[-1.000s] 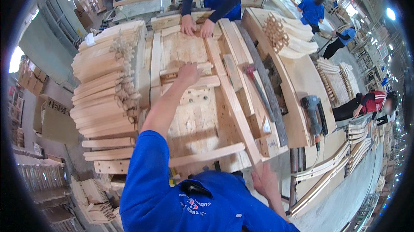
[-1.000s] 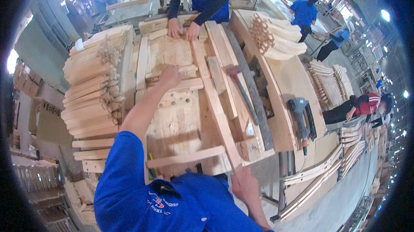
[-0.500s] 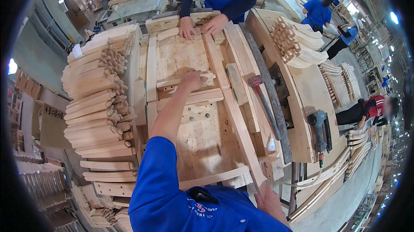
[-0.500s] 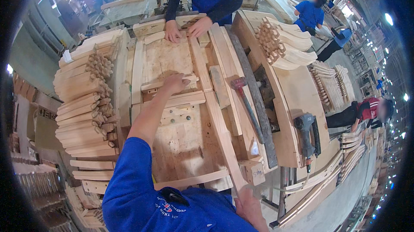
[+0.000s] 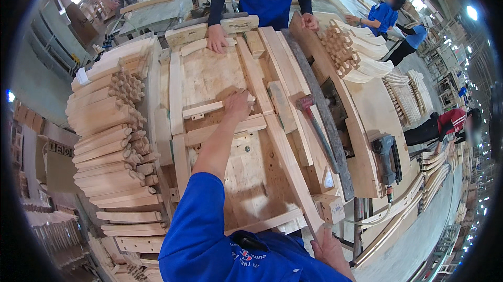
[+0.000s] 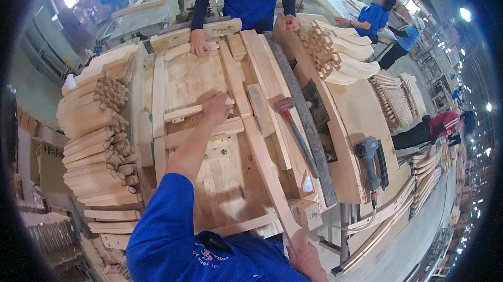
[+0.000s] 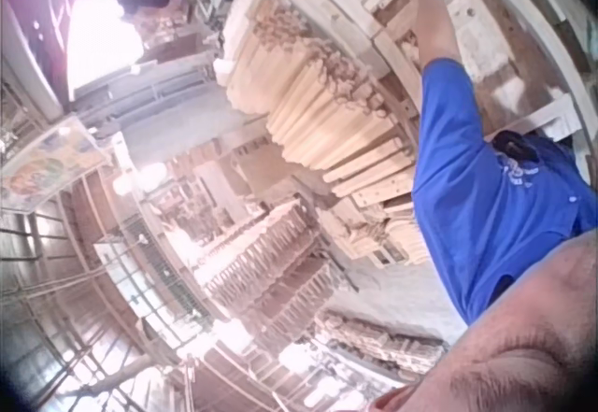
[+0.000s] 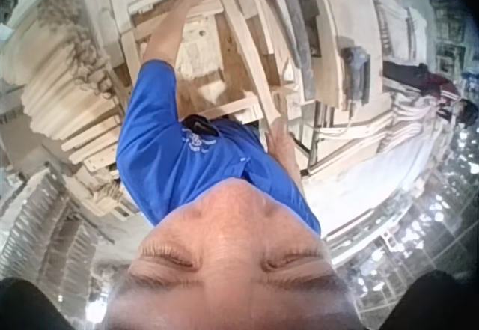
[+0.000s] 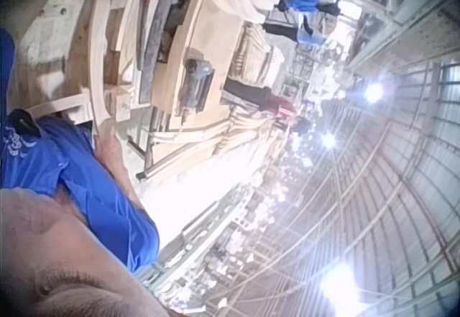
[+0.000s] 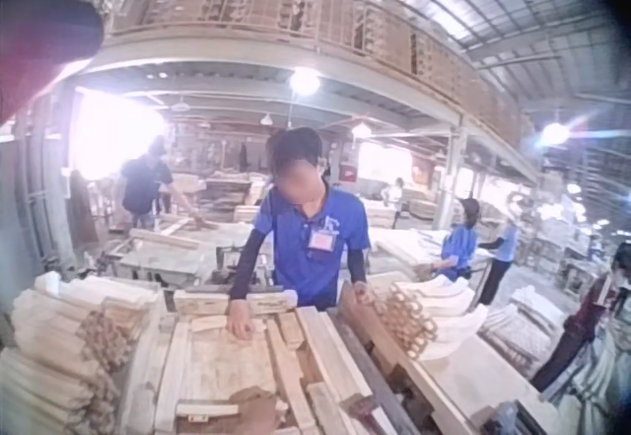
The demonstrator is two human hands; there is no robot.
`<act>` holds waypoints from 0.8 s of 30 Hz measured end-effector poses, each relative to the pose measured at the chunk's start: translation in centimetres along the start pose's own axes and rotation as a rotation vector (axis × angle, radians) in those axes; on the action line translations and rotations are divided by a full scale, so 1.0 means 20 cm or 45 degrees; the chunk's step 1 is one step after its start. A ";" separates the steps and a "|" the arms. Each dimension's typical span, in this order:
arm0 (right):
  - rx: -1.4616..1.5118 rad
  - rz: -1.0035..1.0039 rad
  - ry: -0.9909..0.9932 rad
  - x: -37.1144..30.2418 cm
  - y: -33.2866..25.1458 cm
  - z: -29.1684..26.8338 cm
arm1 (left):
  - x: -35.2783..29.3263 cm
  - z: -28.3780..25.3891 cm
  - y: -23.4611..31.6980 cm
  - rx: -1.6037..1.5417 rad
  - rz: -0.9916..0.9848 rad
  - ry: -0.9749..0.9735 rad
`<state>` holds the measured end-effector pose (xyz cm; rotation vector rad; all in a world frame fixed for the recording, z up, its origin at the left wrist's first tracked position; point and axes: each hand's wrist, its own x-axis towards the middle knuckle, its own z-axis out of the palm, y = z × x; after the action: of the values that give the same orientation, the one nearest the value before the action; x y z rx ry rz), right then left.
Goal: The person assembles wooden chair frames by inserting slats into pre-drilled holes and securing them with a nail gun. They repeatedly pick up slats, align them, and fasten them to the frame while other workers handle similar tasks nearby.
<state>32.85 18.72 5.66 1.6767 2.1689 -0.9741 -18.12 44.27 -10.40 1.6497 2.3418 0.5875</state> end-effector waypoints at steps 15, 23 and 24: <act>-0.076 -0.036 0.014 0.01 0.02 0.02 | 0.00 0.03 -0.01 0.027 -0.019 0.026; -0.021 0.000 -0.002 0.00 0.04 0.03 | -0.01 0.03 -0.01 -0.008 -0.014 0.045; -0.027 -0.007 -0.001 0.01 0.05 0.03 | -0.01 0.02 -0.01 -0.015 -0.015 0.047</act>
<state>33.66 18.50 4.70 1.6614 2.1768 -0.9496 -18.06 44.04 -10.93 1.6324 2.3681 0.6335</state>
